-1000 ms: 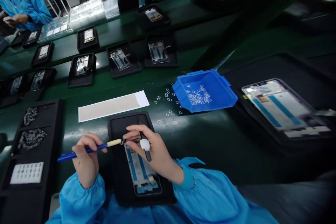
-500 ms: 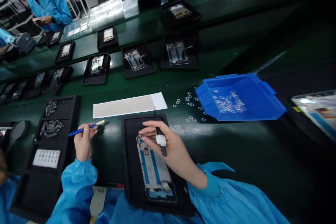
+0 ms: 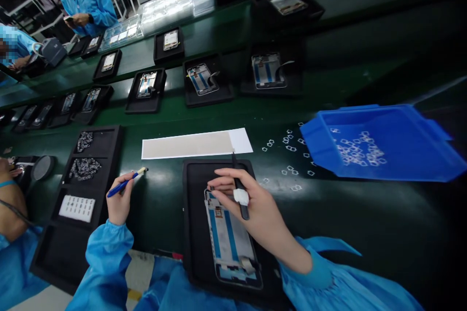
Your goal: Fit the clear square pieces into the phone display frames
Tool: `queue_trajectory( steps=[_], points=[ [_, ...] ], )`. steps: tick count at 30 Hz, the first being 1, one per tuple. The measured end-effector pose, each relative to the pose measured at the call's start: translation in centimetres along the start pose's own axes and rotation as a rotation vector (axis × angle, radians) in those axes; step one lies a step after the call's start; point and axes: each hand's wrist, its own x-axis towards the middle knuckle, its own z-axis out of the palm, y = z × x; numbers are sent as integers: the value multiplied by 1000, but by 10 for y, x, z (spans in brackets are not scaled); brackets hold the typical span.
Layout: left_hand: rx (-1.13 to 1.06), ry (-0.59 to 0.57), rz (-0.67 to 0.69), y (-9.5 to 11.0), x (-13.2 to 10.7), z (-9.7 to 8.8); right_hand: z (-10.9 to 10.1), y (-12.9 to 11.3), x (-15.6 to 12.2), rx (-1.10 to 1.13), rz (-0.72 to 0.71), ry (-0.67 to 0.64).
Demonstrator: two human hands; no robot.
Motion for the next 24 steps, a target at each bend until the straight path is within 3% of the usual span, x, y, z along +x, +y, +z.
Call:
queue_trajectory(
  steps=[8,12,15,18,24],
  points=[
    [292,-145,424,2,-8,-5,1,-3,-1,-33,-20,-16],
    [404,-142,529,1,-7,-7,1,-3,-1,-31,-15,-19],
    [364,-37,508,6,-4,-8,0,-2,0,-11,-13,-12],
    [315,66,376,13,0,-7,1,-3,0,5,-11,-13],
    [49,64,92,26,5,1,10,-13,14,8,-19,-161]
  ],
)
